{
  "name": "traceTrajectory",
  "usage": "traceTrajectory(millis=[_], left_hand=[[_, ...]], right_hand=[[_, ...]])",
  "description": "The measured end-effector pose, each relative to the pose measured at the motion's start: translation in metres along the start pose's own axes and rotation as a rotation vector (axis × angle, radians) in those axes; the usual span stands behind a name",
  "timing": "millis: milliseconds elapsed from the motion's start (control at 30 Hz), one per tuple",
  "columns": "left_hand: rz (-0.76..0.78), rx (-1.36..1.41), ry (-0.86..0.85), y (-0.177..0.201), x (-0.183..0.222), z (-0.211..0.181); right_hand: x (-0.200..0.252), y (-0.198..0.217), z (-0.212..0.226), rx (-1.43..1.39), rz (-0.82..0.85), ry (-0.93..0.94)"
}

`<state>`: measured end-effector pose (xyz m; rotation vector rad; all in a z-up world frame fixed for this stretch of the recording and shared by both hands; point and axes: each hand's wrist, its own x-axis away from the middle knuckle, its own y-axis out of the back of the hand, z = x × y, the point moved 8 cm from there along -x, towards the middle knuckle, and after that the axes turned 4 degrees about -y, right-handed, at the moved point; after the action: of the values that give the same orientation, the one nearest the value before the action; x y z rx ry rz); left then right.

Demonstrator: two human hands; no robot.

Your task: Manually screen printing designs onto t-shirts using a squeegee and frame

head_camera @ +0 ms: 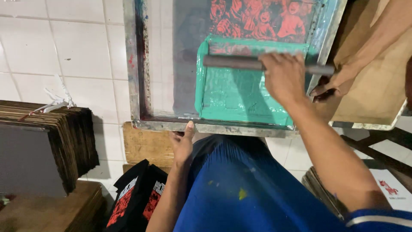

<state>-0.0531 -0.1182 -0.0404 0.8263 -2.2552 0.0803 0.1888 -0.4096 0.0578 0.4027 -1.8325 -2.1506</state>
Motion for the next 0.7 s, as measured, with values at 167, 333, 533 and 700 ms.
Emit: traceTrajectory(millis=[167, 333, 533, 700], left_hand=[[-0.053, 0.081, 0.068, -0.006, 0.002, 0.003], [-0.095, 0.008, 0.096, -0.01, 0.007, -0.009], [-0.058, -0.017, 0.033, 0.003, -0.003, 0.02], [-0.058, 0.105, 0.037, 0.005, -0.013, 0.038]], right_hand=[[-0.022, -0.004, -0.012, 0.116, 0.026, 0.035], [0.021, -0.007, 0.007, -0.002, 0.006, -0.022], [0.071, 0.003, 0.045, -0.036, 0.002, -0.065], [0.119, -0.01, 0.062, -0.018, -0.14, 0.003]])
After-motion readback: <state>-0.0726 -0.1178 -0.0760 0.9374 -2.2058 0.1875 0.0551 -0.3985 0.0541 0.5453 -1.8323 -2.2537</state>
